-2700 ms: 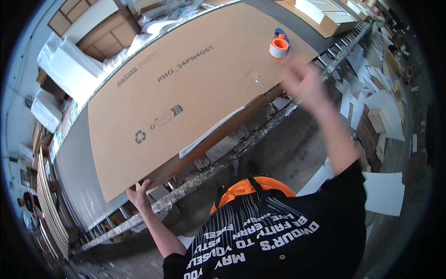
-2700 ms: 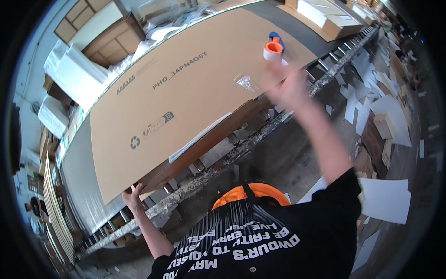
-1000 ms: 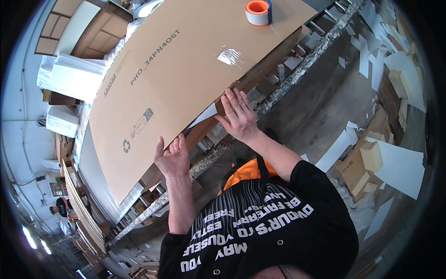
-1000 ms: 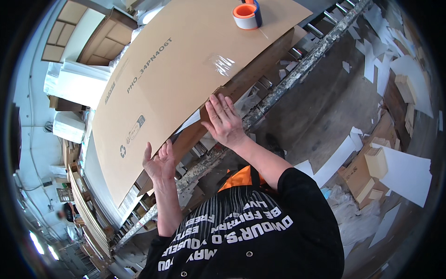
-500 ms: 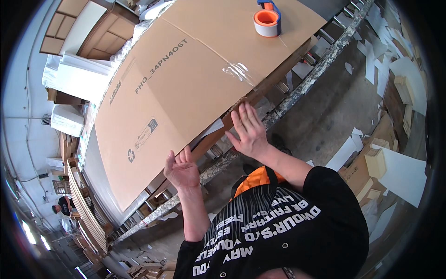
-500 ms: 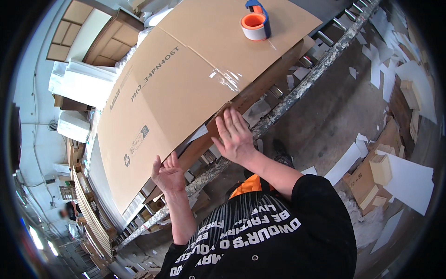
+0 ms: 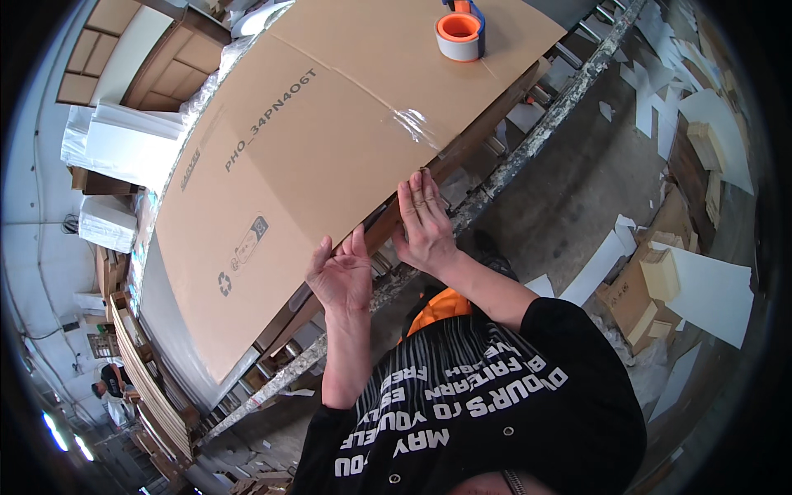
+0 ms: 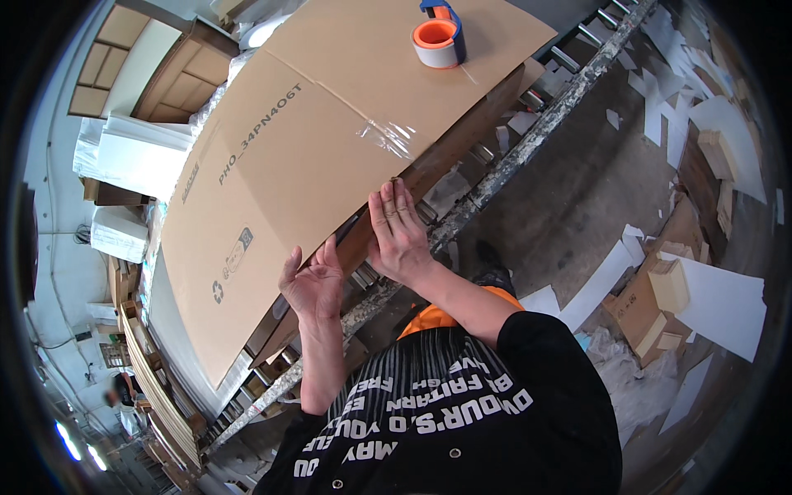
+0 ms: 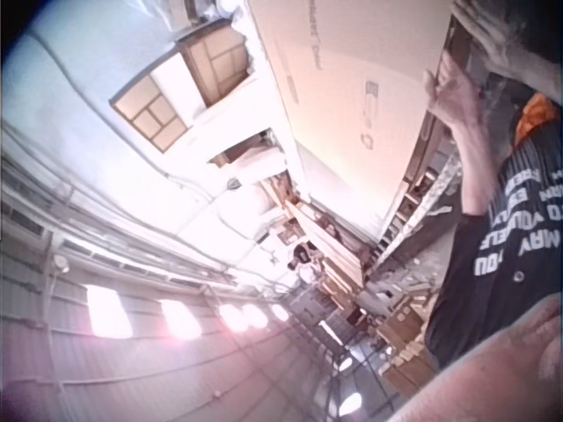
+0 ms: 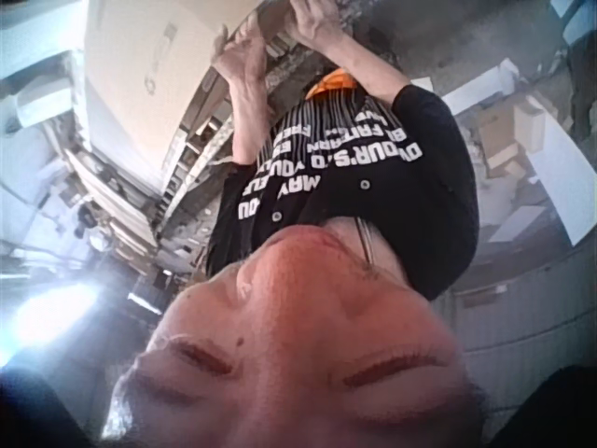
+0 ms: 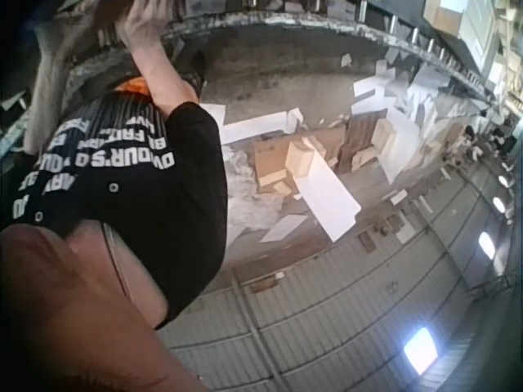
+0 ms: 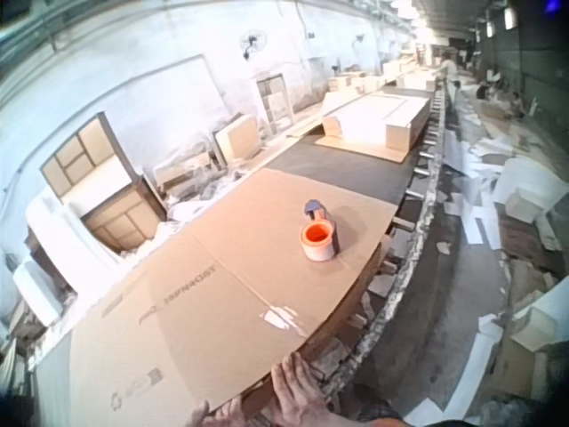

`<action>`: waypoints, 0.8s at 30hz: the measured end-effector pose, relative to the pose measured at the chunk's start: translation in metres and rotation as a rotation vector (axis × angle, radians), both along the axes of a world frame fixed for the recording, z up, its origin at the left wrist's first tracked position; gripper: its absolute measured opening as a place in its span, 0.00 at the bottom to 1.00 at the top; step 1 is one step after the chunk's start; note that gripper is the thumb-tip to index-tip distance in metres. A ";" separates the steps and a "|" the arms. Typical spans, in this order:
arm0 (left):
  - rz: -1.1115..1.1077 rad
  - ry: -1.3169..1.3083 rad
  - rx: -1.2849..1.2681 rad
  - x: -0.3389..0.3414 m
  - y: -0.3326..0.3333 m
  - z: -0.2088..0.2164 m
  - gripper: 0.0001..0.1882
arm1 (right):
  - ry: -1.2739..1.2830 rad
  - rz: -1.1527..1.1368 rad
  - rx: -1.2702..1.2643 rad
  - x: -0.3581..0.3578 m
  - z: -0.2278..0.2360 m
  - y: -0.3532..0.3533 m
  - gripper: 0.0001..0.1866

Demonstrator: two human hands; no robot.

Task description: The person seals cardboard boxes with tape using a handheld tape dispenser, handling several boxes on a conveyor belt one at a time.

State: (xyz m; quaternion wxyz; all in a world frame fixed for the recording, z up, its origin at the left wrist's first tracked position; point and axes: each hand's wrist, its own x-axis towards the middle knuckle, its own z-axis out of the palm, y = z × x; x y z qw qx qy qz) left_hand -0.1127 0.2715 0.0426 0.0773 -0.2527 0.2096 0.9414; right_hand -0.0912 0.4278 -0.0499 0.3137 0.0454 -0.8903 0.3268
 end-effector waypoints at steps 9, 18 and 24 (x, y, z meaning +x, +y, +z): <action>0.022 -0.028 -0.194 -0.010 -0.002 0.002 0.20 | -0.142 0.089 0.033 0.014 -0.011 -0.004 0.44; -0.030 0.062 -0.260 -0.006 -0.009 0.002 0.27 | -0.081 -0.008 0.104 0.016 0.014 -0.025 0.34; -0.015 0.062 -0.267 -0.005 -0.012 0.017 0.26 | -0.265 0.221 0.130 -0.026 0.010 -0.023 0.22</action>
